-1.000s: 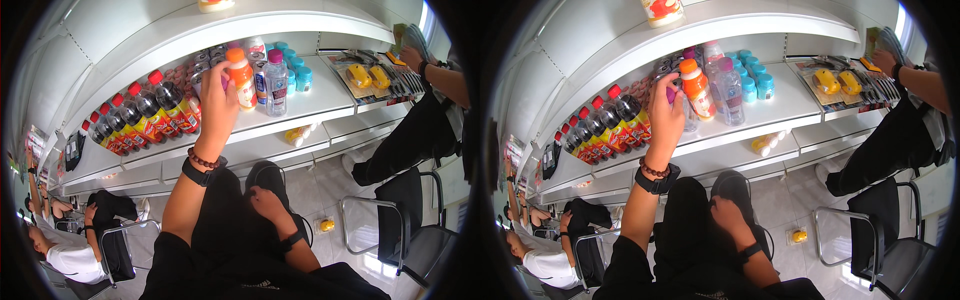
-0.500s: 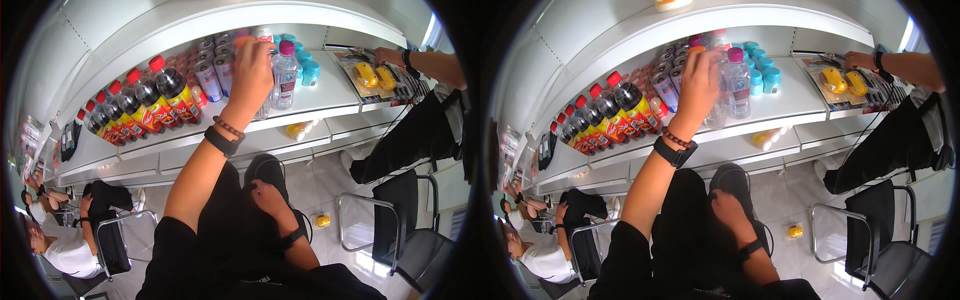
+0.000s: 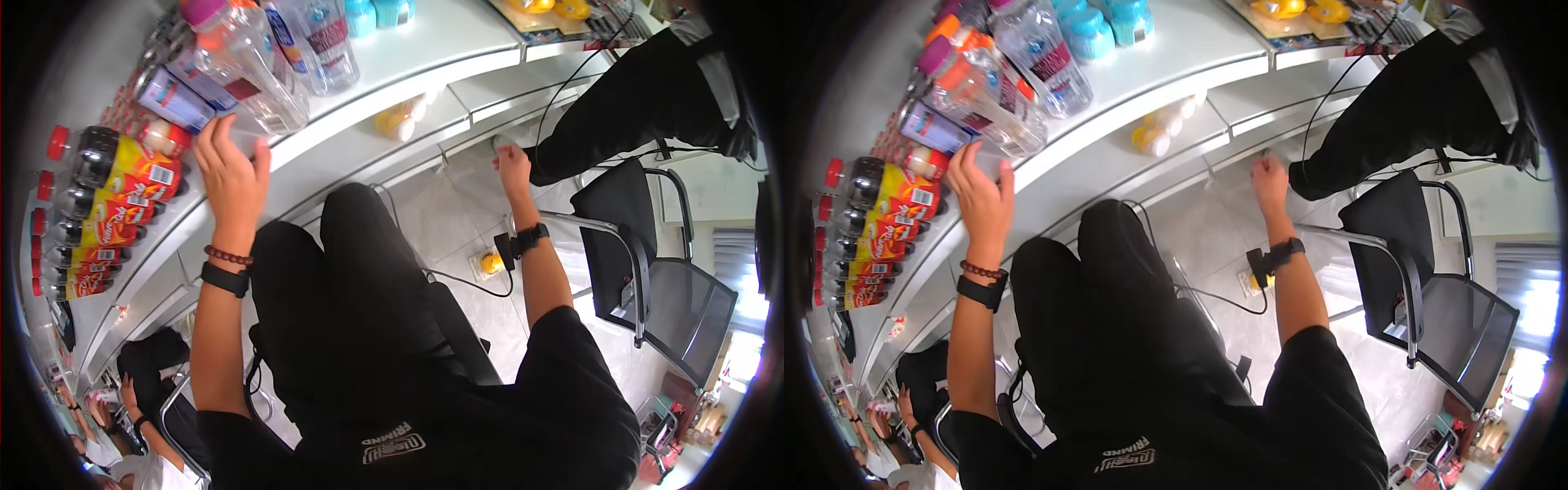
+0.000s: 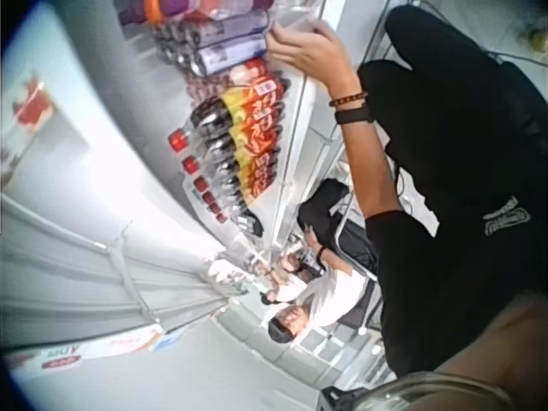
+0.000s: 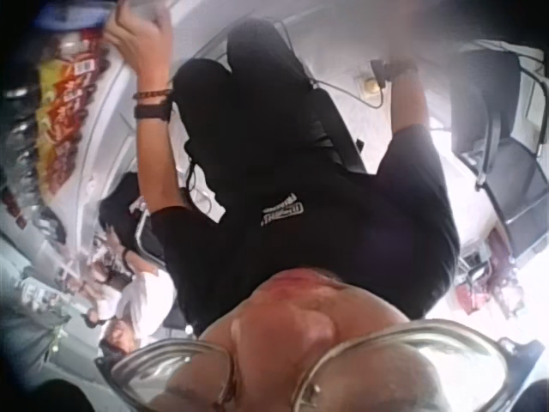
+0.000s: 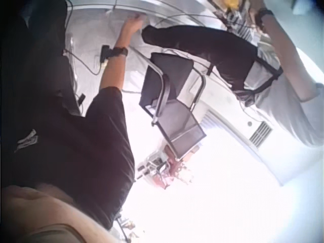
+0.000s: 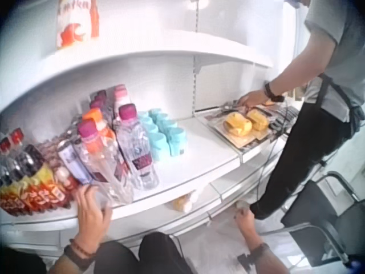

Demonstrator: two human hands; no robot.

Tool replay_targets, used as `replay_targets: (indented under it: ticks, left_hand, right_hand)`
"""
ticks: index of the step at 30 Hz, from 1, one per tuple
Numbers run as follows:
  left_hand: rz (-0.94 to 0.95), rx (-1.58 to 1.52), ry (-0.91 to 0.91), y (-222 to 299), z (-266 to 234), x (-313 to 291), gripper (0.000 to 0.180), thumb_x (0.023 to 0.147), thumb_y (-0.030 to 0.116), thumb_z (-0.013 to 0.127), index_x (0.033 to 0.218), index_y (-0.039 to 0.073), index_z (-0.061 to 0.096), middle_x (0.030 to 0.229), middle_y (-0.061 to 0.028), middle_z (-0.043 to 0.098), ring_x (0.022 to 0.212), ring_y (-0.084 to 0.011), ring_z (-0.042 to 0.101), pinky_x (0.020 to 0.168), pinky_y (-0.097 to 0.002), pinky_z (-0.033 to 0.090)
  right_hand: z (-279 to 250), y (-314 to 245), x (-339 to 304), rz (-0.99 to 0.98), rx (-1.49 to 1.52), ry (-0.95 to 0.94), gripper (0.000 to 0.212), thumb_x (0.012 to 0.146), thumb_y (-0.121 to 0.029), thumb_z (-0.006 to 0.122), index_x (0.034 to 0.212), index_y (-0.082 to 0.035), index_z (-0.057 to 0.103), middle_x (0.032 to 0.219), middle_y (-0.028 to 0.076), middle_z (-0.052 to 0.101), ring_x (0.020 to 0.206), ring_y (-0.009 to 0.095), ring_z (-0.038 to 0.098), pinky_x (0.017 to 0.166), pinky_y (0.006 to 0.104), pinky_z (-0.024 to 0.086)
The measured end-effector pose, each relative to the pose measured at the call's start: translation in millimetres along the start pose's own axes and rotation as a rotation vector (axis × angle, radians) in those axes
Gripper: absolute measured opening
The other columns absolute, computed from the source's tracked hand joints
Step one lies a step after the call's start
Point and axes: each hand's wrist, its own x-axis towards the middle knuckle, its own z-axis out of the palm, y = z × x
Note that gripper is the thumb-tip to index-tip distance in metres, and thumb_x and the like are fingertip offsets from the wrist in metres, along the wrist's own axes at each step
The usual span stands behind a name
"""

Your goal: Arranging and moving various drink bottles and cans on a white display shelf.

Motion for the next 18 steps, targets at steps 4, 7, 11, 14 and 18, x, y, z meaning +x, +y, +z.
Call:
replay_targets:
  ticks: [4, 7, 11, 14, 18]
  left_hand:
    - [0.045, 0.158, -0.168, 0.1, 6.6, -0.7, 0.029, 0.088, 0.016, 0.055, 0.112, 0.001, 0.056, 0.112, -0.0165, 0.057, 0.104, -0.0378, 0.053, 0.091, -0.0466, 0.042]
    - [0.078, 0.251, -0.149, -5.5, 4.3, -2.7, 0.028, 0.087, 0.015, 0.052, 0.109, -0.002, 0.054, 0.112, -0.0206, 0.056, 0.099, -0.0416, 0.052, 0.088, -0.0488, 0.041]
    - [0.145, 0.330, -0.190, -32.2, 15.4, -14.8, 0.023, 0.091, 0.015, 0.050, 0.105, -0.003, 0.053, 0.107, -0.0248, 0.054, 0.096, -0.0435, 0.051, 0.085, -0.0509, 0.040]
    - [0.269, 0.283, -0.124, -29.0, -3.2, -6.0, 0.024, 0.101, 0.015, 0.041, 0.103, -0.006, 0.054, 0.102, -0.0286, 0.055, 0.093, -0.0462, 0.050, 0.086, -0.0511, 0.040]
    - [0.272, 0.317, -0.110, -36.3, -3.3, -4.6, 0.041, 0.104, 0.020, 0.039, 0.126, -0.013, 0.052, 0.131, -0.0293, 0.053, 0.118, -0.0446, 0.050, 0.104, -0.0492, 0.035]
  right_hand:
    - [24.2, 225.6, -30.7, 0.150, -0.611, -0.374, 0.020, 0.087, -0.018, 0.057, 0.090, -0.003, 0.071, 0.076, 0.012, 0.070, 0.072, 0.022, 0.069, 0.066, 0.0353, 0.054]
    - [32.3, 330.0, -105.2, -0.095, -1.090, -0.591, 0.021, 0.081, -0.022, 0.061, 0.081, -0.006, 0.074, 0.088, 0.016, 0.074, 0.084, 0.030, 0.072, 0.078, 0.0420, 0.057]
    - [14.9, 418.1, -174.8, 0.310, -0.945, -0.729, 0.026, 0.087, -0.022, 0.056, 0.095, -0.004, 0.073, 0.099, 0.022, 0.071, 0.101, 0.037, 0.067, 0.088, 0.0449, 0.054]
    - [59.9, 400.4, -198.1, 0.480, -0.626, -0.561, 0.037, 0.084, -0.023, 0.059, 0.113, -0.001, 0.063, 0.106, 0.028, 0.067, 0.106, 0.042, 0.063, 0.087, 0.0491, 0.053]
    - [86.6, 494.0, -205.9, 0.117, -0.628, -0.178, 0.039, 0.082, -0.020, 0.063, 0.119, -0.008, 0.057, 0.115, 0.019, 0.061, 0.116, 0.041, 0.053, 0.100, 0.0490, 0.043]
